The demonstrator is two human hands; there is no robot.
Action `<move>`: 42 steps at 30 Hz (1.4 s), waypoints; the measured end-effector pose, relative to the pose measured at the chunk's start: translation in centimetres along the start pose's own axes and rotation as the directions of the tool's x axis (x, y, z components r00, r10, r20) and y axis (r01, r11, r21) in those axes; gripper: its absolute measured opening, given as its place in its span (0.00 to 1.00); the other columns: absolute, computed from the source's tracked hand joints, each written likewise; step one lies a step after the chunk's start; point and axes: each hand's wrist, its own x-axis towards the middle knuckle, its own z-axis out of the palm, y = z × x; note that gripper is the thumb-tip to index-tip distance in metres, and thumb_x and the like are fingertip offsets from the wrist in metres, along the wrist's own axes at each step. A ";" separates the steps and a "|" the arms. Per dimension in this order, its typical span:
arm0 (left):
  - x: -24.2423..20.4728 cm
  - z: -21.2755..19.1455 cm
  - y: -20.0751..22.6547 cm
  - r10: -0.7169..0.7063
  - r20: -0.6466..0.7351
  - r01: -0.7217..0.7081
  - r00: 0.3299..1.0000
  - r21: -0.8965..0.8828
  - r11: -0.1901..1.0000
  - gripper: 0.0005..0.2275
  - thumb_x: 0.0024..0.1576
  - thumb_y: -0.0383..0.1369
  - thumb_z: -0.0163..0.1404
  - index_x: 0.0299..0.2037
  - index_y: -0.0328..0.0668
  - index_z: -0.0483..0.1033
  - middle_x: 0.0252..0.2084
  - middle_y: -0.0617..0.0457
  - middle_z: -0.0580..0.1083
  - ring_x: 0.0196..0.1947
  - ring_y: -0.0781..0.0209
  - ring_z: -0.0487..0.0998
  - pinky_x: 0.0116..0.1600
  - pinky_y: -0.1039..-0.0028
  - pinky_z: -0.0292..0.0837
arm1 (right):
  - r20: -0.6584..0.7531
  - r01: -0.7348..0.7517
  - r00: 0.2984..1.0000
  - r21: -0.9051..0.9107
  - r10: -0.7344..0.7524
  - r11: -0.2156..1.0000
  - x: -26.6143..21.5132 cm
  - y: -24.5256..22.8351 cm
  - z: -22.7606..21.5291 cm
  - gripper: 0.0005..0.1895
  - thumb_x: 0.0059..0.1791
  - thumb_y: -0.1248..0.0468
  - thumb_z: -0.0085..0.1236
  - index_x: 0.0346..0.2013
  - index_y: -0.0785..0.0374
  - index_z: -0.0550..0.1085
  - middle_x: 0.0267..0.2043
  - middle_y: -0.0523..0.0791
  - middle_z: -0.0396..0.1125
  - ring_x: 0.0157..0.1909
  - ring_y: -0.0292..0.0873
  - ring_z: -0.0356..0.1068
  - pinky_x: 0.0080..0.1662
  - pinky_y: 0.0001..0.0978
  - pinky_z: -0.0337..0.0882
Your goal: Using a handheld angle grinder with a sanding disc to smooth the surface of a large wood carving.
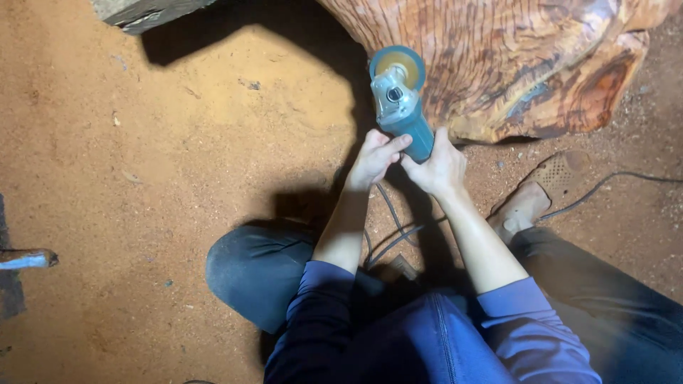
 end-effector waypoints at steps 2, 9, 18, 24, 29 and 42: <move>0.4 -0.3 0.2 0.036 -0.015 -0.036 0.999 -0.003 0.999 0.13 0.58 0.30 0.61 0.50 0.32 0.78 0.36 0.51 0.78 0.30 0.70 0.80 0.28 0.81 0.76 | -0.013 0.022 1.000 0.004 -0.022 1.000 0.4 -0.9 0.0 0.30 0.40 0.41 0.61 0.46 0.55 0.64 0.42 0.54 0.73 0.51 0.61 0.74 0.52 0.54 0.71; 1.1 3.9 5.5 0.142 -0.013 -0.139 0.990 0.131 0.982 0.16 0.56 0.33 0.64 0.50 0.33 0.78 0.38 0.51 0.80 0.37 0.67 0.79 0.36 0.78 0.78 | -0.066 0.058 0.996 0.088 -0.052 0.994 1.8 -2.3 -2.1 0.32 0.40 0.42 0.64 0.50 0.53 0.65 0.46 0.55 0.73 0.54 0.62 0.72 0.55 0.55 0.70; 2.1 4.3 4.1 0.237 -0.086 -0.199 0.968 0.315 0.928 0.15 0.55 0.34 0.65 0.46 0.32 0.79 0.37 0.42 0.80 0.41 0.59 0.81 0.44 0.64 0.80 | -0.085 0.085 0.994 0.268 -0.064 0.960 2.5 -2.1 -2.6 0.30 0.39 0.47 0.68 0.48 0.57 0.69 0.43 0.59 0.72 0.54 0.65 0.71 0.52 0.60 0.71; 1.7 5.5 7.0 0.256 -0.114 -0.190 0.960 0.403 0.895 0.16 0.54 0.39 0.65 0.45 0.35 0.80 0.36 0.43 0.81 0.42 0.55 0.83 0.47 0.60 0.80 | -0.041 0.043 0.999 0.293 -0.032 0.955 2.6 -3.1 -3.0 0.30 0.39 0.48 0.69 0.48 0.55 0.69 0.43 0.57 0.72 0.54 0.62 0.72 0.53 0.57 0.72; 1.8 6.8 7.3 0.274 -0.101 -0.210 0.956 0.415 0.885 0.17 0.54 0.39 0.65 0.44 0.33 0.79 0.36 0.41 0.80 0.43 0.53 0.82 0.49 0.58 0.79 | -0.048 0.001 0.999 0.336 0.017 0.942 2.2 -3.7 -3.4 0.30 0.39 0.47 0.67 0.48 0.55 0.68 0.43 0.57 0.72 0.55 0.61 0.71 0.52 0.58 0.71; 1.1 6.7 10.0 0.330 -0.097 -0.259 0.939 0.434 0.863 0.16 0.56 0.41 0.63 0.44 0.35 0.80 0.36 0.46 0.80 0.41 0.57 0.82 0.49 0.62 0.79 | -0.002 0.023 1.000 0.387 -0.024 0.922 1.8 -6.0 -3.8 0.27 0.42 0.50 0.66 0.48 0.57 0.68 0.43 0.56 0.72 0.54 0.61 0.72 0.52 0.55 0.71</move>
